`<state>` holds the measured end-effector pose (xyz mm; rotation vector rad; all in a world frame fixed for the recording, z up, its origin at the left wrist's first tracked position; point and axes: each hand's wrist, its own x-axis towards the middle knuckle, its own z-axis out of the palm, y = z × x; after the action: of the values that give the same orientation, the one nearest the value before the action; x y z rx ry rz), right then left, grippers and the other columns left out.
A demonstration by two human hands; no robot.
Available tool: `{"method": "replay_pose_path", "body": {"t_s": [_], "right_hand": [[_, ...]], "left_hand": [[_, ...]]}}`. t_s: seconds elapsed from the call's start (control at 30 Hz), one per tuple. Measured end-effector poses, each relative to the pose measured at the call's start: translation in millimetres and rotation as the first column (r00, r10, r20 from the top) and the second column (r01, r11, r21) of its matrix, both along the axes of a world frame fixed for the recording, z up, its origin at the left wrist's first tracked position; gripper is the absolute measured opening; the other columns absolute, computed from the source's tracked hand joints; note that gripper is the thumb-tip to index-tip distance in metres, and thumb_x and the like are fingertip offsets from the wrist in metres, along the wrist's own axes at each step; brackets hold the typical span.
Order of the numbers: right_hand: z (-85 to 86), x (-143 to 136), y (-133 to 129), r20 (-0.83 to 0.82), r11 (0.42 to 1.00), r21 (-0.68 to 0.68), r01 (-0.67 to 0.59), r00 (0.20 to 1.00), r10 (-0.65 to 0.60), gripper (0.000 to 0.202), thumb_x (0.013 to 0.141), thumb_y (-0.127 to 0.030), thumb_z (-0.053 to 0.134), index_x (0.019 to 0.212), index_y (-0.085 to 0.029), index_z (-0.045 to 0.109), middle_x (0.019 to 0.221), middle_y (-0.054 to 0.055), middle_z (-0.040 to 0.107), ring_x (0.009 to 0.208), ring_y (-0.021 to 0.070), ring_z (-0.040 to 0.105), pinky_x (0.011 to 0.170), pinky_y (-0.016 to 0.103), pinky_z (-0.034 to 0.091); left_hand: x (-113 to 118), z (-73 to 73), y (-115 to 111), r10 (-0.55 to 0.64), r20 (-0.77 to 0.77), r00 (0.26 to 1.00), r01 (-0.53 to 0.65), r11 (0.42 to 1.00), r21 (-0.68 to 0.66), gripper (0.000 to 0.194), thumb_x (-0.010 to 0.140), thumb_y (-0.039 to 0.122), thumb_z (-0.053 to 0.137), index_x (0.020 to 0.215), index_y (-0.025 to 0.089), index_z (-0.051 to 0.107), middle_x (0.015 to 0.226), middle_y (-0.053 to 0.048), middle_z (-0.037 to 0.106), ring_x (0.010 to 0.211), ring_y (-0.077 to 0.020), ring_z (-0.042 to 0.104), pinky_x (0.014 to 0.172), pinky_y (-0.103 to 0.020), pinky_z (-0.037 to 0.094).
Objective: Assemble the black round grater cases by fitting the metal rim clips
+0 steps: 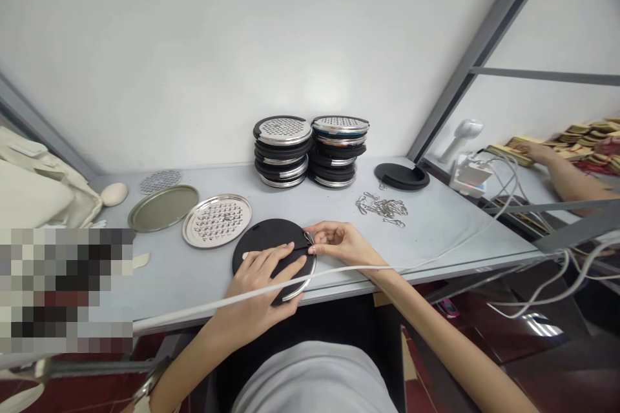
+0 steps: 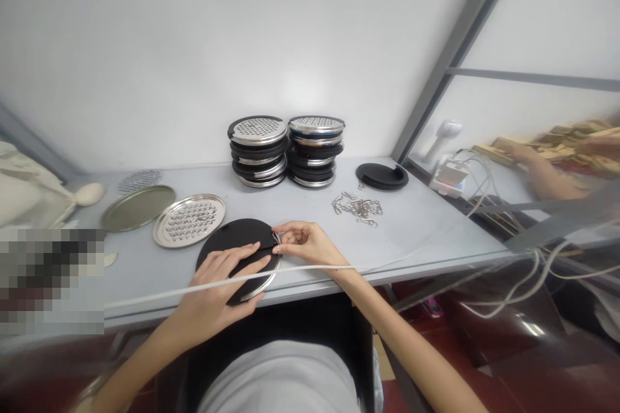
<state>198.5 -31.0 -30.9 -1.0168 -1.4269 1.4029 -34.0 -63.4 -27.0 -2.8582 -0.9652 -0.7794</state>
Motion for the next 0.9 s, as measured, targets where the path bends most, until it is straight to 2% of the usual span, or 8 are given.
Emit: {"method": "replay_pose_path", "body": {"t_s": [0.5,0.9], "right_hand": [[-1.9,1.6,1.5,0.002,1.0,-0.009,-0.005,1.0,0.005,0.047,0.064,-0.032,0.081,0.108,-0.016,0.071,0.07,-0.001,0.065,0.066,0.011,0.059,0.07,0.026,0.048],[-2.4,3.0,2.7,0.017,0.999,-0.027,-0.036,0.999,0.036,0.047,0.064,-0.033,0.081,0.107,-0.017,0.07,0.072,0.001,0.071,0.067,0.0136,0.065,0.069,0.027,0.05]], "left_hand": [[-0.5,0.0,-0.4,0.014,-0.015,1.0,-0.014,1.0,-0.004,0.046,0.086,0.028,0.058,0.132,0.026,0.052,0.136,-0.009,0.052,0.121,-0.0272,0.049,0.094,-0.041,0.041],[-1.3,-0.5,1.0,0.003,-0.026,1.0,-0.002,1.0,0.011,0.047,0.086,0.026,0.057,0.132,0.025,0.052,0.136,-0.01,0.052,0.121,-0.0278,0.049,0.094,-0.043,0.04]]}}
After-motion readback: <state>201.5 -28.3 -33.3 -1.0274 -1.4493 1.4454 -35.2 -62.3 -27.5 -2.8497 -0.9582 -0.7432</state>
